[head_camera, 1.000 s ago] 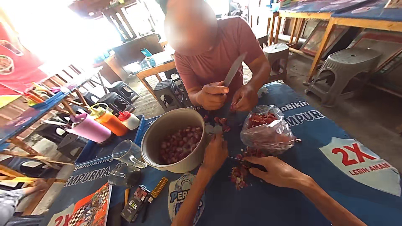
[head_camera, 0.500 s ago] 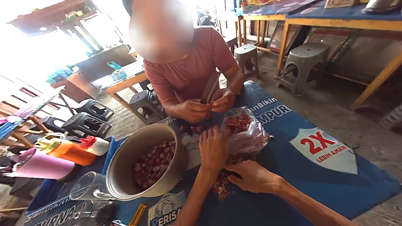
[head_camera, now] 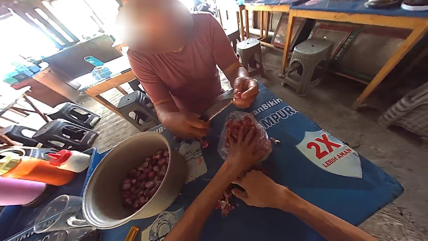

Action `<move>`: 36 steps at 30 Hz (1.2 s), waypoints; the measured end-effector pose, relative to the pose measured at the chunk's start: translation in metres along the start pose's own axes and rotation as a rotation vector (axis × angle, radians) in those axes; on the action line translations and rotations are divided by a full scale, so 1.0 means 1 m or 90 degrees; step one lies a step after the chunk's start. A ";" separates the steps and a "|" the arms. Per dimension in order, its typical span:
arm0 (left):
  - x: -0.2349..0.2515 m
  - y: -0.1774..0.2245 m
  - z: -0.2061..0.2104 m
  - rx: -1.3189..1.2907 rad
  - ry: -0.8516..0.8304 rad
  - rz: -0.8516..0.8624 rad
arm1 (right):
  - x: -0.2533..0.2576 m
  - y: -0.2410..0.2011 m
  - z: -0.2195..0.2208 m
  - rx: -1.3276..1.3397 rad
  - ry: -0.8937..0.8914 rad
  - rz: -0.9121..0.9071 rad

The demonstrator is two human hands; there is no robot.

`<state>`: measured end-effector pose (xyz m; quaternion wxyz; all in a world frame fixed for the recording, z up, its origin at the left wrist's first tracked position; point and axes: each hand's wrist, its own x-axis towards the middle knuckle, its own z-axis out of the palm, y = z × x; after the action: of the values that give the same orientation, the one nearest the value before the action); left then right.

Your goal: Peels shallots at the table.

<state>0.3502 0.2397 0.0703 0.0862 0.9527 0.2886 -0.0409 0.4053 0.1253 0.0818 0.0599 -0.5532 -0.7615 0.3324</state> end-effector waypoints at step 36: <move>-0.038 -0.103 0.017 -0.063 0.352 -0.362 | -0.004 0.018 -0.006 0.055 0.002 0.016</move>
<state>0.2608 0.3003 0.0443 0.0363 0.8046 0.5546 0.2090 0.4239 0.1274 0.0776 0.0810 -0.5604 -0.7391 0.3648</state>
